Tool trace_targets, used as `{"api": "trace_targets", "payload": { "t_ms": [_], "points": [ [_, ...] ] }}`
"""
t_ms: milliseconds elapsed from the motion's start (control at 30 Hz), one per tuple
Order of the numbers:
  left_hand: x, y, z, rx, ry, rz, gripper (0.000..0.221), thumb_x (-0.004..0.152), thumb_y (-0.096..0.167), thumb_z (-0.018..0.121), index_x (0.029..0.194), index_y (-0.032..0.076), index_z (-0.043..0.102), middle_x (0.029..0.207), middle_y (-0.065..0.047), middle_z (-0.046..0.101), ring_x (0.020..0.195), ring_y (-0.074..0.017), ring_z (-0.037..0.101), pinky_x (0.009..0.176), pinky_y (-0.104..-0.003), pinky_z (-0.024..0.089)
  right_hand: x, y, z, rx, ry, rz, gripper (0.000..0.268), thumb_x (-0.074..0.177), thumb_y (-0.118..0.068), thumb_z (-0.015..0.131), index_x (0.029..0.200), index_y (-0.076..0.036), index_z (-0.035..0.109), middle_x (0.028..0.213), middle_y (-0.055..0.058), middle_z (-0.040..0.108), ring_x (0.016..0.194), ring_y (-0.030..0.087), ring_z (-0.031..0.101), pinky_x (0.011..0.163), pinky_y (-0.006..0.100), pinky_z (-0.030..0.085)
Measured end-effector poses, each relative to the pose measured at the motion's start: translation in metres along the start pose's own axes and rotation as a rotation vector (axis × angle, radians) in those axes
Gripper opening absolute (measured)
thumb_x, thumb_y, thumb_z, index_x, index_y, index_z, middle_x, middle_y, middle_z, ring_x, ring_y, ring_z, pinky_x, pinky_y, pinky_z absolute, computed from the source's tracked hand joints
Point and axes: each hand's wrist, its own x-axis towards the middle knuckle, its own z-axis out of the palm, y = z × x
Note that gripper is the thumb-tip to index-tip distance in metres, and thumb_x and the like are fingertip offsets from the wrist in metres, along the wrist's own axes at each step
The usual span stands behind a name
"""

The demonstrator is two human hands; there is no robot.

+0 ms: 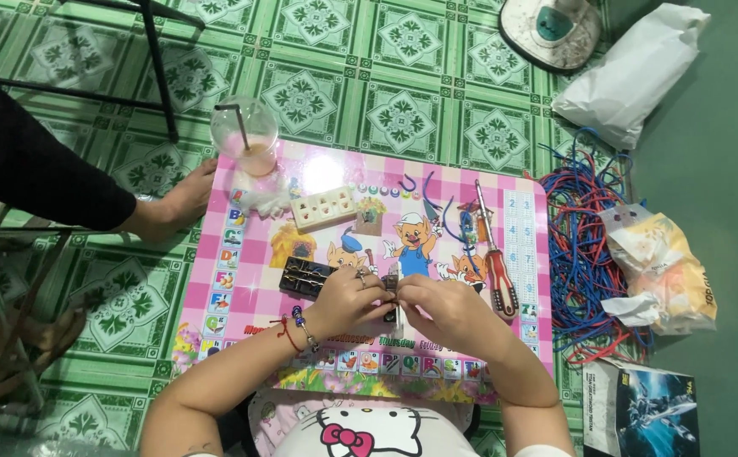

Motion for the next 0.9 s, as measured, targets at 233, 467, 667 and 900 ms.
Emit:
{"api": "trace_targets", "payload": {
  "t_ms": [233, 467, 667, 900],
  "points": [
    [-0.0044, -0.005, 0.0057, 0.012, -0.001, 0.028, 0.015, 0.091, 0.026, 0.076, 0.083, 0.014, 0.071, 0.079, 0.0, 0.067, 0.077, -0.0204, 0.064, 0.065, -0.032, 0.05, -0.0032, -0.0001, 0.0021, 0.003, 0.015, 0.043, 0.044, 0.081, 0.009, 0.071, 0.115, -0.016, 0.057, 0.088, 0.006, 0.071, 0.058, 0.022, 0.072, 0.054, 0.03, 0.061],
    [0.0003, -0.0041, 0.0006, 0.035, -0.011, 0.027, 0.011, 0.091, 0.022, 0.076, 0.085, 0.014, 0.072, 0.079, 0.001, 0.068, 0.075, -0.0195, 0.065, 0.064, -0.032, 0.05, 0.0006, -0.0024, -0.0019, -0.015, 0.018, 0.068, 0.042, 0.083, 0.006, 0.07, 0.114, -0.017, 0.056, 0.09, 0.006, 0.072, 0.062, 0.024, 0.074, 0.056, 0.032, 0.062],
    [-0.0002, -0.0047, 0.0016, 0.049, -0.026, 0.008, 0.011, 0.092, 0.026, 0.076, 0.086, 0.016, 0.073, 0.08, 0.002, 0.069, 0.076, -0.0182, 0.065, 0.065, -0.031, 0.05, 0.0007, -0.0009, -0.0026, 0.044, 0.015, 0.083, 0.043, 0.081, 0.008, 0.072, 0.116, -0.015, 0.059, 0.093, 0.01, 0.074, 0.069, 0.026, 0.077, 0.061, 0.032, 0.064],
    [0.0039, -0.0029, -0.0026, 0.031, -0.039, -0.006, 0.014, 0.093, 0.028, 0.075, 0.087, 0.016, 0.073, 0.08, 0.002, 0.069, 0.076, -0.0186, 0.066, 0.064, -0.031, 0.049, -0.0028, 0.003, 0.0001, 0.105, 0.007, 0.099, 0.045, 0.08, 0.01, 0.074, 0.119, -0.011, 0.064, 0.091, 0.014, 0.074, 0.072, 0.03, 0.077, 0.063, 0.034, 0.065]
  ]
}}
